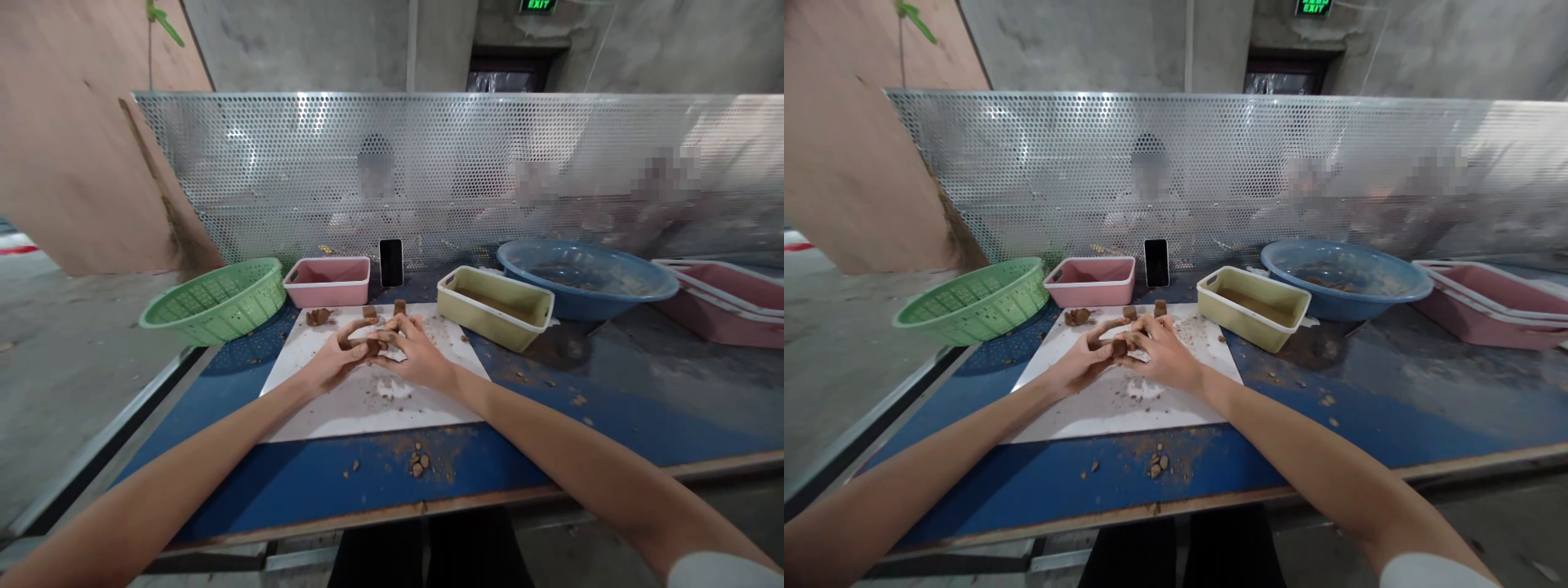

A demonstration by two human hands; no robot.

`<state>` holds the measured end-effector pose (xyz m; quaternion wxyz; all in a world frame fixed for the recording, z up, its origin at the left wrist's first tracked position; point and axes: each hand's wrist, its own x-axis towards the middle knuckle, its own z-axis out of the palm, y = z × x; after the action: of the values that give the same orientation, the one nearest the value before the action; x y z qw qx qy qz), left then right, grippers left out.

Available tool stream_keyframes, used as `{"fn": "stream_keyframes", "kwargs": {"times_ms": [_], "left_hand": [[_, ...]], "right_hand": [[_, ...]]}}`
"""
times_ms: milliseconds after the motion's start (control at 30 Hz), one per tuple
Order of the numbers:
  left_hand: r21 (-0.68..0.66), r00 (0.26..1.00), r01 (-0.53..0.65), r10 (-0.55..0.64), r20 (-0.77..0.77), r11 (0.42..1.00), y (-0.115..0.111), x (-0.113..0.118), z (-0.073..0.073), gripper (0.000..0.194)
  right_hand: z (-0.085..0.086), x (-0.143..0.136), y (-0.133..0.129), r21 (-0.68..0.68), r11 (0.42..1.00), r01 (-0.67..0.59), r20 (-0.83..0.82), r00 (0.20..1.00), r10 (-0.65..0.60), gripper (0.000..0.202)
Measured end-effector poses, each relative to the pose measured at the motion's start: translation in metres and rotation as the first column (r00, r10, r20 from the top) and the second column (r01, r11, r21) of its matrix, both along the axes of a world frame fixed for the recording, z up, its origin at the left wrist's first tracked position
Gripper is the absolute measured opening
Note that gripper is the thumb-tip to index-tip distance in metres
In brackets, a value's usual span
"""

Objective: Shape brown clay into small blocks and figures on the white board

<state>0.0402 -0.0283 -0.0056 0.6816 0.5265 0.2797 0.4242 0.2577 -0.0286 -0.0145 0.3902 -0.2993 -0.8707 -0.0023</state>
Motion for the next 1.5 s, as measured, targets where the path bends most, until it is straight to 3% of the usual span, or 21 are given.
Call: {"fn": "stream_keyframes", "kwargs": {"times_ms": [300,500,700,1033,1200,1367,1500], "left_hand": [[-0.101,0.991,-0.061,0.072,0.11,0.993,0.0,0.005,-0.007,0.067],[-0.15,0.982,-0.082,0.106,0.156,0.985,0.0,0.008,-0.008,0.066],[-0.118,0.988,-0.035,0.052,0.144,0.992,-0.001,0.007,-0.008,0.06],[-0.175,0.979,0.003,0.033,0.2,0.985,0.0,0.006,-0.012,0.059],[-0.155,0.979,0.009,0.022,0.203,0.988,0.0,0.005,-0.011,0.055],[-0.169,0.984,0.015,0.015,0.178,0.985,0.001,0.003,-0.01,0.05],[-0.19,0.989,-0.02,0.047,0.138,0.981,0.001,0.002,-0.01,0.053]], "right_hand": [[-0.002,-0.002,0.001,-0.004,1.0,0.017,0.021,1.0,-0.017,0.037],[-0.002,-0.004,-0.001,-0.035,0.999,0.017,-0.019,1.0,-0.018,0.036],[-0.001,-0.004,-0.001,-0.028,0.999,0.021,-0.001,1.0,-0.021,0.049],[-0.002,-0.006,-0.002,-0.013,1.0,-0.002,-0.007,1.0,0.002,0.034],[0.0,-0.006,-0.004,-0.096,0.995,-0.029,-0.053,0.998,0.024,0.034],[0.002,-0.005,-0.003,-0.186,0.981,-0.053,-0.132,0.991,0.028,0.048],[0.001,-0.006,-0.001,-0.204,0.977,-0.069,-0.218,0.976,0.024,0.031]]}}
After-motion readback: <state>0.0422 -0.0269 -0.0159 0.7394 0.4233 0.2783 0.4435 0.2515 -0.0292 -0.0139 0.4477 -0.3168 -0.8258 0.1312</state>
